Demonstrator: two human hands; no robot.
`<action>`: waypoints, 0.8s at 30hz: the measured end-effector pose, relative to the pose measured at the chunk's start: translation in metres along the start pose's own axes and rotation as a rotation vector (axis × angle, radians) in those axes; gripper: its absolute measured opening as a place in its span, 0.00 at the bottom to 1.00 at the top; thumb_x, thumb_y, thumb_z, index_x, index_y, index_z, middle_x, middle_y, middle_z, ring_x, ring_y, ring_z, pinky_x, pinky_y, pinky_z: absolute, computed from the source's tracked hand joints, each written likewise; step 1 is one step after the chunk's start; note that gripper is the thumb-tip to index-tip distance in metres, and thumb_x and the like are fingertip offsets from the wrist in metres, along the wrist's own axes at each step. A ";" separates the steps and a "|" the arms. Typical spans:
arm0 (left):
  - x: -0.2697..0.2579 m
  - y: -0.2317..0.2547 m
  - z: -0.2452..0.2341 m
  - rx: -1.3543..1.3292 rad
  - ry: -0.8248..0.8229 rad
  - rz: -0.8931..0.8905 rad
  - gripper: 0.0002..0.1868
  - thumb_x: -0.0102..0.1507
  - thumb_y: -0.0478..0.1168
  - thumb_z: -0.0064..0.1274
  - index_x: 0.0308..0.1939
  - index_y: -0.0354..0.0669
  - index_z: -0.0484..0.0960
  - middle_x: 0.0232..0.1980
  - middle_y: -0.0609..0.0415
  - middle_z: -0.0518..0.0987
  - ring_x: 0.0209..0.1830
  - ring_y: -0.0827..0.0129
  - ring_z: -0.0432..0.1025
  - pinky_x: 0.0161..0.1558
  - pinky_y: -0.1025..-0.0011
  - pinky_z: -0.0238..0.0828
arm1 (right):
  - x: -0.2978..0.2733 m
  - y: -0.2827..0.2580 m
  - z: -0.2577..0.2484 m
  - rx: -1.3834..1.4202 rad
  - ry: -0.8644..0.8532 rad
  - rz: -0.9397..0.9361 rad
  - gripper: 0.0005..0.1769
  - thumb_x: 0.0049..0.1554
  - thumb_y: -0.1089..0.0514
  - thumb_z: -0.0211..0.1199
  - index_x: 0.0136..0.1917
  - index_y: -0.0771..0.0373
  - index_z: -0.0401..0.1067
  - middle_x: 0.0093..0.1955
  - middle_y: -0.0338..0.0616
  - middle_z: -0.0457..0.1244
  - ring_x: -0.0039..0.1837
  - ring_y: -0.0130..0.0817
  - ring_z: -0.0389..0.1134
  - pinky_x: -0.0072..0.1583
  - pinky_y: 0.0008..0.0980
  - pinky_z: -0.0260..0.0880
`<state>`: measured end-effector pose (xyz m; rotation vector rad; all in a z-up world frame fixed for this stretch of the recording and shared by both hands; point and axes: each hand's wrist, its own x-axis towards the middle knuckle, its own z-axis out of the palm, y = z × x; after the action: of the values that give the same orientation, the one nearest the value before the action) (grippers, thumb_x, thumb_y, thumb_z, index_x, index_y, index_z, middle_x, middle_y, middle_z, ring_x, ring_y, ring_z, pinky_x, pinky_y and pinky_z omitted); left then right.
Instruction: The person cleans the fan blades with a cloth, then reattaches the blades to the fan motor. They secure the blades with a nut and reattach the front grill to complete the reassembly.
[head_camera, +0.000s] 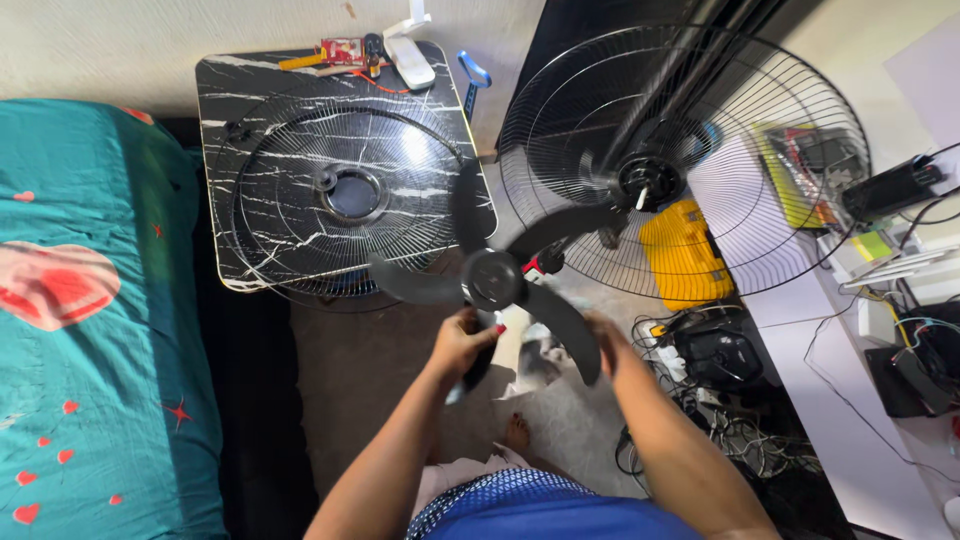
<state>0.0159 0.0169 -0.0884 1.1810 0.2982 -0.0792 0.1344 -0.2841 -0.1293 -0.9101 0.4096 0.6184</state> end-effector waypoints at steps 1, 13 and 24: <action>0.002 0.004 -0.008 -0.083 0.002 0.052 0.28 0.52 0.41 0.71 0.52 0.30 0.80 0.45 0.50 0.85 0.42 0.71 0.79 0.47 0.71 0.77 | -0.009 -0.008 -0.004 0.005 0.015 0.013 0.23 0.57 0.48 0.54 0.61 0.59 0.71 0.56 0.46 0.68 0.55 0.44 0.71 0.55 0.45 0.74; -0.026 0.013 0.000 0.515 -0.013 0.029 0.24 0.51 0.44 0.71 0.46 0.33 0.85 0.41 0.51 0.87 0.39 0.72 0.80 0.46 0.71 0.76 | -0.047 0.001 0.095 -1.291 -0.096 -0.180 0.40 0.52 0.37 0.67 0.68 0.62 0.62 0.50 0.54 0.66 0.49 0.48 0.69 0.50 0.47 0.65; -0.015 -0.020 -0.016 0.066 0.195 -0.008 0.29 0.51 0.36 0.71 0.53 0.24 0.80 0.46 0.46 0.86 0.42 0.69 0.79 0.47 0.71 0.77 | -0.054 -0.004 0.125 -1.576 -0.072 -0.091 0.28 0.41 0.53 0.79 0.52 0.67 0.75 0.47 0.50 0.72 0.50 0.40 0.75 0.55 0.38 0.73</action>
<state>-0.0057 0.0225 -0.1076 1.2553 0.4748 0.0198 0.1048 -0.2001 -0.0264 -2.3642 -0.3066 0.8551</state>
